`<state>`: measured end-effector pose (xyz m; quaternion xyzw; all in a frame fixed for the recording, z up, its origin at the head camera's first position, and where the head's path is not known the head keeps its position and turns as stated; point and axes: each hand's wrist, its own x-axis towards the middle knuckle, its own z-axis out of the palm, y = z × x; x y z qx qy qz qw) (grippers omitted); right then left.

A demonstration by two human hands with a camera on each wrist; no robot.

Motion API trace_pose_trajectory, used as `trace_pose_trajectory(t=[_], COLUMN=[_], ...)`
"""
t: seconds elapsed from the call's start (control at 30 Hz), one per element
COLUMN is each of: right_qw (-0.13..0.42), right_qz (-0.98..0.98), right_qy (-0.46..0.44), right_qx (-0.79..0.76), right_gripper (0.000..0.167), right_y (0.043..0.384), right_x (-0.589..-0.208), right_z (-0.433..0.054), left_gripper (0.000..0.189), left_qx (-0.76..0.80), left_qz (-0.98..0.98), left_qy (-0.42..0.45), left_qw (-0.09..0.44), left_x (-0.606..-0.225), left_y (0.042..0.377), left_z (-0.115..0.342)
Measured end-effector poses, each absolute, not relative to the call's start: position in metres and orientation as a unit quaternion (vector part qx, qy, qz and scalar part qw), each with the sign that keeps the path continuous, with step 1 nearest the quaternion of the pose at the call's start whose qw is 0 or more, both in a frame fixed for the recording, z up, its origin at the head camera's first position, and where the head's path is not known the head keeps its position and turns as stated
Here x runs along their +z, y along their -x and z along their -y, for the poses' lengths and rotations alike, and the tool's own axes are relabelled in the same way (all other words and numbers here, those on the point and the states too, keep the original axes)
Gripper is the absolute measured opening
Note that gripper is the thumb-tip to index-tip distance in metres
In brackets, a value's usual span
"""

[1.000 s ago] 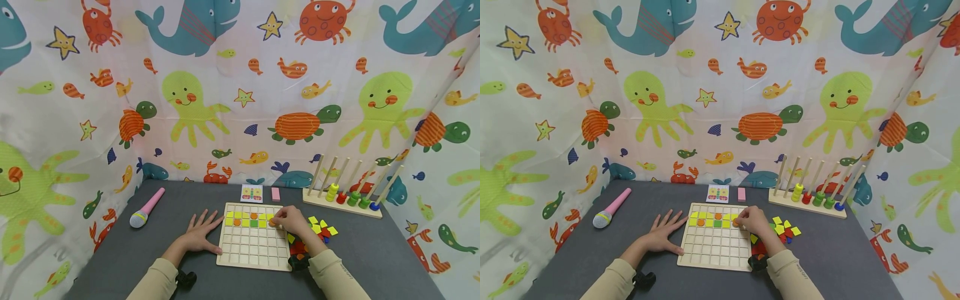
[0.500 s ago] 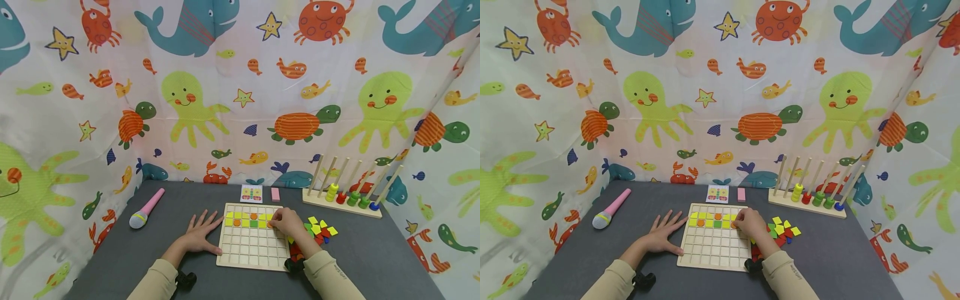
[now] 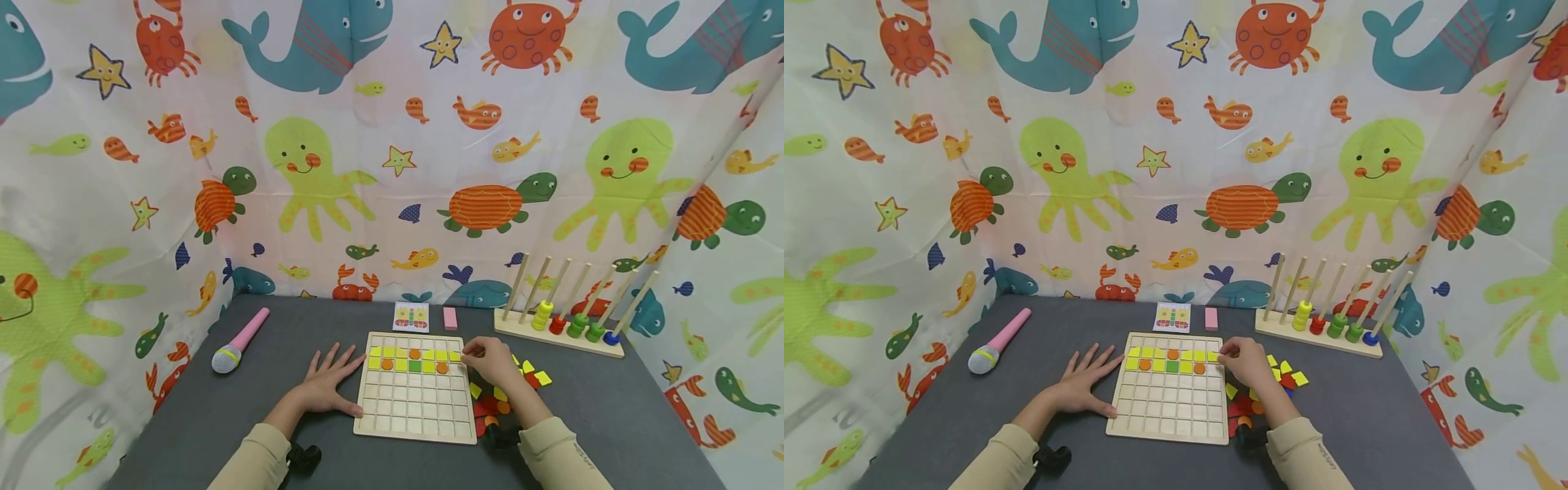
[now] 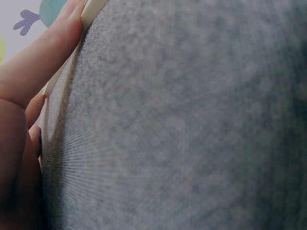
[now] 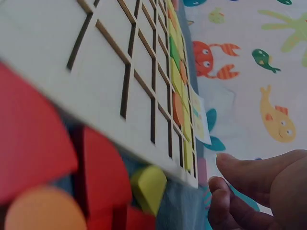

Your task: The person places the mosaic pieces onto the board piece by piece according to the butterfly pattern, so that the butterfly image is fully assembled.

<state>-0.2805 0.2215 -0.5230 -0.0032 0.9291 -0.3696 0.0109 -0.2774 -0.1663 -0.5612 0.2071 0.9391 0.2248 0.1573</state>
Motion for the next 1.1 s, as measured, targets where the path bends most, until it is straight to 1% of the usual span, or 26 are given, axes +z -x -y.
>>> trace_pose_trajectory(t=[0.2,0.47,0.57,0.67,0.77,0.83,0.9,1.0,1.1], right_qw=[0.023,0.036,0.049,0.069,0.081,0.083,0.082,0.084,0.091], right_qz=[-0.930,-0.933,-0.933,-0.933,-0.935,-0.940,-0.944,-0.948,-0.948], right_qy=[-0.007,0.003,0.007,0.006,0.012,0.025,0.036,0.045,0.037], right_qx=[-0.366,-0.359,-0.356,-0.353,-0.344,-0.331,-0.318,-0.305,-0.304], right_gripper=[0.014,0.013,0.013,0.017,0.020,0.021,0.021,0.023,0.021], right_y=[0.270,0.254,0.247,0.240,0.235,0.234,0.235,0.237,0.239], right_x=[-0.521,-0.523,-0.526,-0.529,-0.532,-0.532,-0.532,-0.533,-0.534], right_z=[-0.239,-0.263,-0.272,-0.281,-0.287,-0.289,-0.289,-0.287,-0.285], left_gripper=[0.118,0.121,0.120,0.120,0.118,0.116,0.116,0.118,0.121], left_qx=[0.234,0.241,0.241,0.237,0.235,0.243,0.250,0.256,0.248], left_qz=[-0.935,-0.933,-0.933,-0.933,-0.934,-0.931,-0.930,-0.927,-0.930], left_qy=[-0.217,-0.220,-0.217,-0.217,-0.220,-0.235,-0.238,-0.242,-0.232], left_qw=[0.153,0.154,0.158,0.161,0.153,0.135,0.129,0.127,0.141], left_x=[-0.564,-0.567,-0.568,-0.567,-0.565,-0.572,-0.572,-0.573,-0.566], left_y=[0.277,0.278,0.278,0.276,0.274,0.275,0.276,0.278,0.275], left_z=[0.170,0.172,0.171,0.170,0.168,0.170,0.171,0.172,0.170])
